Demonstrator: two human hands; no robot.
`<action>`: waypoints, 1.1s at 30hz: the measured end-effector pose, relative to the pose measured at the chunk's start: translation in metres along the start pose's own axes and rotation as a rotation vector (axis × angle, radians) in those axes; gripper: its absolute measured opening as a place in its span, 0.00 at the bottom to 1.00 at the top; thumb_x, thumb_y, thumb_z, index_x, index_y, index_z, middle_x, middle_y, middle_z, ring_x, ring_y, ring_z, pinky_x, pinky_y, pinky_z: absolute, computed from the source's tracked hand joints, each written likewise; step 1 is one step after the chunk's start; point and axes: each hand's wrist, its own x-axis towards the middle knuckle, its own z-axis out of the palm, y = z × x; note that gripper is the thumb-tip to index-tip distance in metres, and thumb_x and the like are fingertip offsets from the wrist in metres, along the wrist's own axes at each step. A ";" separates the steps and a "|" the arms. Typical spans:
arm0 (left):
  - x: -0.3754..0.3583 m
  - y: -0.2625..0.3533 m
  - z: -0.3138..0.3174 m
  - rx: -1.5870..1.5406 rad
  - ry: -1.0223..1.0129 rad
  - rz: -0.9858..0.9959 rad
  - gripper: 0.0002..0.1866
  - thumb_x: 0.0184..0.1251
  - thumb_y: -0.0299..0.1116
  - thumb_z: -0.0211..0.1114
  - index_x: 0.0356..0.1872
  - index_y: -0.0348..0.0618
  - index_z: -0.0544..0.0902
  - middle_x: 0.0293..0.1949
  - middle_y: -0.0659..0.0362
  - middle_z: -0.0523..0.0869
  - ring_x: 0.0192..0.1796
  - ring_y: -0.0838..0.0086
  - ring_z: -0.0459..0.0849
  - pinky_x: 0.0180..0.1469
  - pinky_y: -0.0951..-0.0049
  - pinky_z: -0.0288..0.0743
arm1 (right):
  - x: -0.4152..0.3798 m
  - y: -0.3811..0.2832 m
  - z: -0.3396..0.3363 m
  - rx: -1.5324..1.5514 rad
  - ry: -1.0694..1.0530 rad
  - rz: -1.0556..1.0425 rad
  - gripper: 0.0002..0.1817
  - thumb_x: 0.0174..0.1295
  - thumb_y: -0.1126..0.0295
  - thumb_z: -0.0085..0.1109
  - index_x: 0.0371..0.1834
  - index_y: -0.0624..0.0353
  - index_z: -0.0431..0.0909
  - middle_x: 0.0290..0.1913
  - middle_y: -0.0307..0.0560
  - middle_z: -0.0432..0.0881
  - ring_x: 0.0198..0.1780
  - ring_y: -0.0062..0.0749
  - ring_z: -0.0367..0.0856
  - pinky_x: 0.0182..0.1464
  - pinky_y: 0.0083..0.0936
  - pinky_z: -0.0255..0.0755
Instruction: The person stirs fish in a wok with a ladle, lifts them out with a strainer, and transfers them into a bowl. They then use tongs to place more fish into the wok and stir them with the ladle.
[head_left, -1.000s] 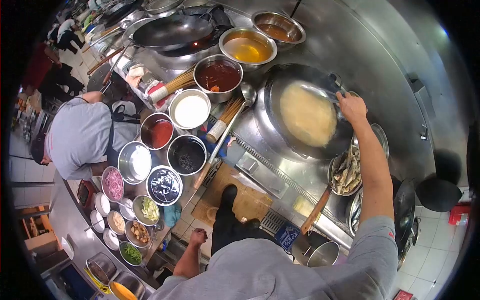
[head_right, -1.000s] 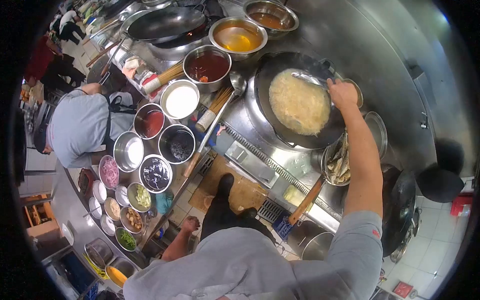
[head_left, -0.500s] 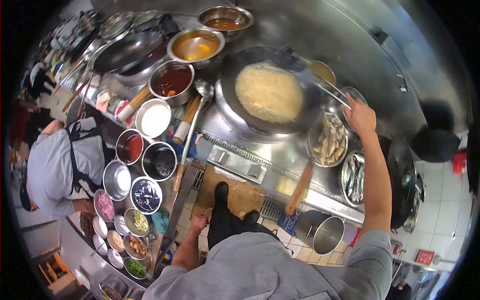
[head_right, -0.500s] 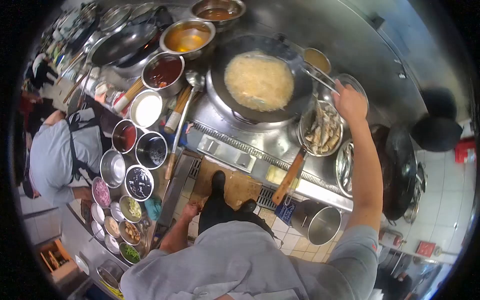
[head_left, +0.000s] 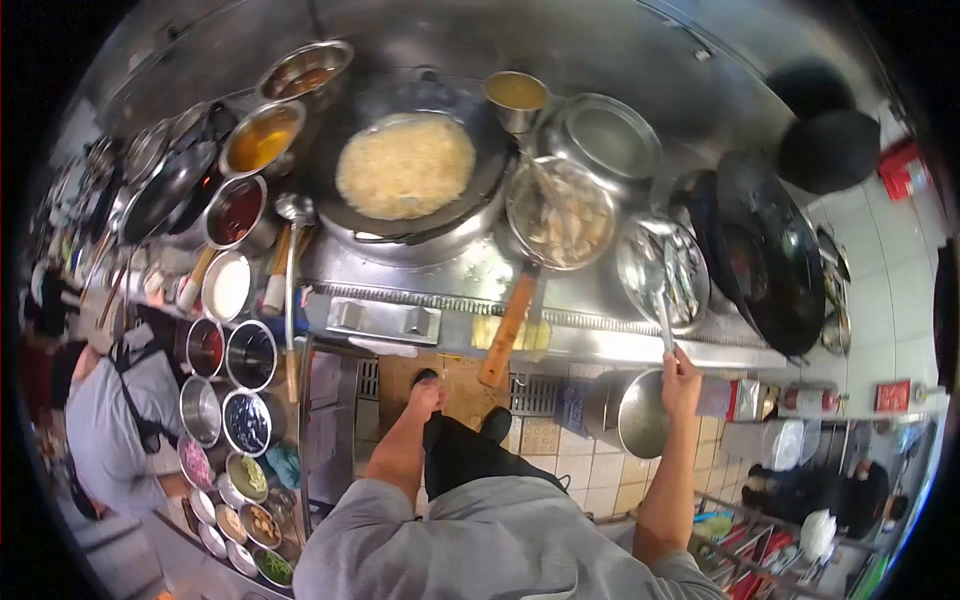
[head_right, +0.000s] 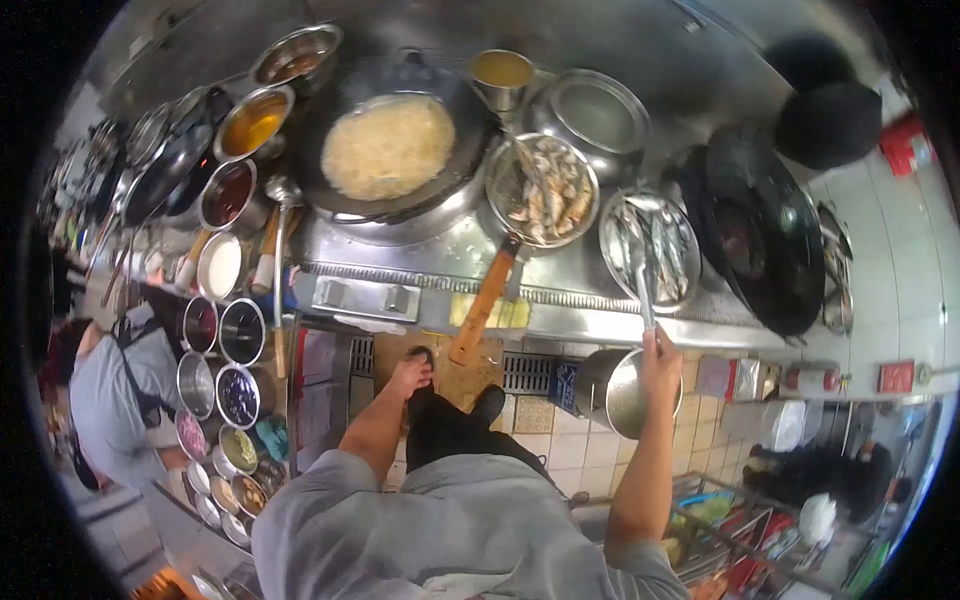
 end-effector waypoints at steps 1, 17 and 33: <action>0.010 0.010 0.012 -0.066 0.004 -0.030 0.10 0.74 0.38 0.55 0.42 0.43 0.78 0.33 0.58 0.84 0.28 0.69 0.82 0.30 0.70 0.76 | -0.014 0.005 -0.002 0.015 0.007 0.001 0.24 0.70 0.61 0.58 0.62 0.68 0.77 0.28 0.33 0.73 0.30 0.18 0.69 0.33 0.21 0.68; 0.128 -0.019 0.050 -0.305 -0.054 -0.004 0.12 0.79 0.36 0.52 0.52 0.46 0.81 0.34 0.65 0.83 0.24 0.78 0.72 0.22 0.75 0.62 | 0.101 -0.021 -0.055 -0.676 0.005 0.141 0.27 0.66 0.50 0.54 0.59 0.57 0.80 0.53 0.65 0.83 0.58 0.58 0.81 0.61 0.46 0.73; 0.074 -0.030 0.040 0.306 0.019 0.916 0.11 0.77 0.40 0.54 0.42 0.45 0.80 0.29 0.56 0.83 0.28 0.71 0.84 0.24 0.71 0.75 | 0.195 -0.011 -0.024 -0.785 -0.121 0.005 0.30 0.61 0.47 0.54 0.50 0.64 0.82 0.54 0.66 0.82 0.59 0.60 0.79 0.63 0.48 0.71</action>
